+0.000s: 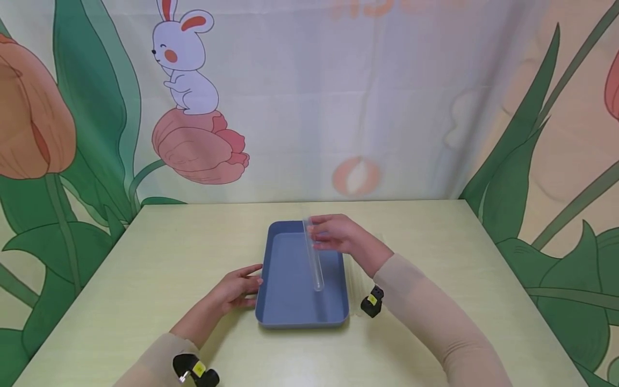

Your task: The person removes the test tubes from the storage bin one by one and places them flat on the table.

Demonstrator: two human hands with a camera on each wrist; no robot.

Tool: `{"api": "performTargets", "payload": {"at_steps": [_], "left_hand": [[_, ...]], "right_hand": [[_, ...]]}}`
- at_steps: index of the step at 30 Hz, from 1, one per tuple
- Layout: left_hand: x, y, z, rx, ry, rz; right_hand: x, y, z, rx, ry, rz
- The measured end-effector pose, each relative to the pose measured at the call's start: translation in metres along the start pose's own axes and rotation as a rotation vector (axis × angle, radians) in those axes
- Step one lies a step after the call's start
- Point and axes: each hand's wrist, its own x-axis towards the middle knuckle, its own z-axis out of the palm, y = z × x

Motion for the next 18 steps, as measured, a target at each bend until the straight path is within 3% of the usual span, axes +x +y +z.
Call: {"api": "performTargets", "payload": {"at_steps": [18], "left_hand": [[0.0, -0.001, -0.001, -0.022, -0.018, 0.008]], "right_hand": [[-0.04, 0.022, -0.056, -0.006, 0.045, -0.037]]}}
